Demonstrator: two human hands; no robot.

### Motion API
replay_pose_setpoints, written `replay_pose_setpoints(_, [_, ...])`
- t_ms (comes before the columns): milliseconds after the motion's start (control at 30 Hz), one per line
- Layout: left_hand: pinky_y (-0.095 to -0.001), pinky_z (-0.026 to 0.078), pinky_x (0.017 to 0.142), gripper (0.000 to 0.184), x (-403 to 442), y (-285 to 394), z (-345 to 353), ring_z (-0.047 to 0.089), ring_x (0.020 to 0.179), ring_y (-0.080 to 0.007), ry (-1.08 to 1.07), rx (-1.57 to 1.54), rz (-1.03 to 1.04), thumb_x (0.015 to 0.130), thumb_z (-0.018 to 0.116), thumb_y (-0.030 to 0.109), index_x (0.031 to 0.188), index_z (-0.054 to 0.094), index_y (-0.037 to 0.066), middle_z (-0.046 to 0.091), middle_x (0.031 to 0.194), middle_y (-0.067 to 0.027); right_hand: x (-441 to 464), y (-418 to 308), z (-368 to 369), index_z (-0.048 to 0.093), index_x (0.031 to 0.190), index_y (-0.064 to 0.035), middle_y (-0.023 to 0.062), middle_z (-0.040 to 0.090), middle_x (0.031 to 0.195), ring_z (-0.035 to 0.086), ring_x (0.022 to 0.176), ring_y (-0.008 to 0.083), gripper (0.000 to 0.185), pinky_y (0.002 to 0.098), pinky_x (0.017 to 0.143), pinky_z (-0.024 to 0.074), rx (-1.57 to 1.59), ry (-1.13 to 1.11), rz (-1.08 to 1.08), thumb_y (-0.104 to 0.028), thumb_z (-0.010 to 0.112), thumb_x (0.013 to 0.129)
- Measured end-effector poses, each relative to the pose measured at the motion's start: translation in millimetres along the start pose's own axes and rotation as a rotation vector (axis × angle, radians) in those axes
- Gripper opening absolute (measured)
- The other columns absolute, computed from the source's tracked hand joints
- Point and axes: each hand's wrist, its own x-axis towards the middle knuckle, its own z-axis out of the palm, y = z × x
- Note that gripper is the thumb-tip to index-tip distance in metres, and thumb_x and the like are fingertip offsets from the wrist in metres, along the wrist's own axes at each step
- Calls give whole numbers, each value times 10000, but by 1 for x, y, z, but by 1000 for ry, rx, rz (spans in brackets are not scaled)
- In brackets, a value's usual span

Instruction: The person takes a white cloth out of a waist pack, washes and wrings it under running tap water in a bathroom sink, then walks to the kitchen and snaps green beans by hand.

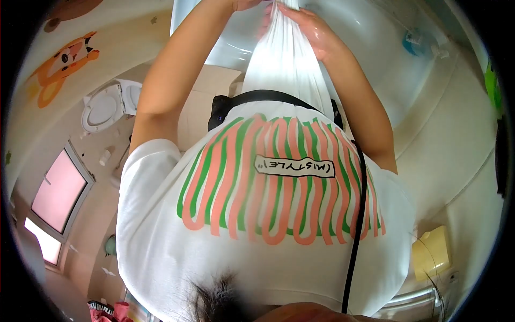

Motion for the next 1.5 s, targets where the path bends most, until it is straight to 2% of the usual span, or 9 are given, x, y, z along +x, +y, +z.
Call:
replay_pose_setpoints(333, [-314, 488, 651, 356, -35, -17, 47, 572, 655, -145, 67, -589, -159, 1019, 461, 431, 926, 597, 116, 596, 764, -6, 43, 4, -27, 526, 774, -109, 14, 482, 569, 459, 412, 154, 411, 282, 370, 365, -10, 573, -67, -473, 559, 962])
replay_pose_setpoints(367, [-374, 389, 1086, 663, -30, -43, 31, 480, 1307, -247, -270, -530, -94, 1020, 398, 483, 1427, 369, -40, 490, 1418, -175, 42, -2, -16, 515, 753, -123, -5, 448, 536, 425, 384, 133, 415, 279, 333, 321, -14, 683, -96, -480, 558, 962])
replay_pose_setpoints(400, [-362, 406, 1060, 654, -23, -71, 25, 508, 1268, -233, -235, -379, -41, 1007, 434, 486, 1407, 394, -29, 521, 1382, -162, 42, 0, -11, 503, 732, -138, -24, 413, 504, 390, 357, 112, 420, 276, 296, 276, -19, 792, -121, -486, 556, 961])
replay_pose_setpoints(667, [-335, 494, 924, 377, -19, -80, 87, 636, 1054, -221, -334, -568, -120, 975, 587, 257, 1238, 546, -10, 658, 1163, -129, 33, -23, -37, 289, 532, -180, -5, 243, 442, 208, 335, 162, 655, 328, 342, 221, -70, 556, 1, -679, 398, 942])
replay_pose_setpoints(833, [-298, 478, 692, 334, -24, -82, 94, 454, 603, -127, -299, -922, -158, 1013, 490, 373, 827, 499, 97, 431, 701, -10, 8, -28, -50, 373, 556, -159, 45, 383, 514, 423, 530, 206, 538, 341, 585, 410, -81, 330, -95, -489, 422, 978])
replay_pose_setpoints(1033, [-263, 320, 421, 360, 7, -112, 91, 348, 449, -111, -134, -1069, -218, 1014, 441, 405, 781, 459, 131, 408, 609, 19, -31, -31, -78, 616, 1042, -73, 23, 607, 886, 536, 826, 161, 245, 294, 777, 414, -337, 334, -228, -246, 447, 1001])
replay_pose_setpoints(1200, [-242, 202, 363, 371, 1, -91, 109, 214, 405, -83, 254, -947, -166, 1026, 397, 357, 711, 331, 175, 228, 536, 64, -65, -26, -49, 631, 1027, -50, 37, 631, 941, 561, 902, 147, 176, 316, 820, 433, -516, 413, -212, -165, 511, 968])
replay_pose_setpoints(1300, [-269, 401, 429, 370, 19, -141, 86, 454, 457, -137, -98, -1041, -8, 1032, 398, 391, 796, 482, 120, 474, 585, -3, -69, -14, -61, 587, 1182, 5, 100, 655, 1084, 620, 954, 178, 264, 315, 889, 480, -628, 541, -328, -136, 552, 961])
replay_pose_setpoints(1500, [-224, 258, 395, 395, -25, -77, 107, 306, 451, -84, 133, -986, -157, 1033, 375, 436, 859, 480, 97, 440, 644, -6, -56, 20, -17, 669, 1096, 31, 128, 664, 1140, 653, 963, 212, 253, 331, 892, 534, -1046, 443, -417, -72, 647, 866])
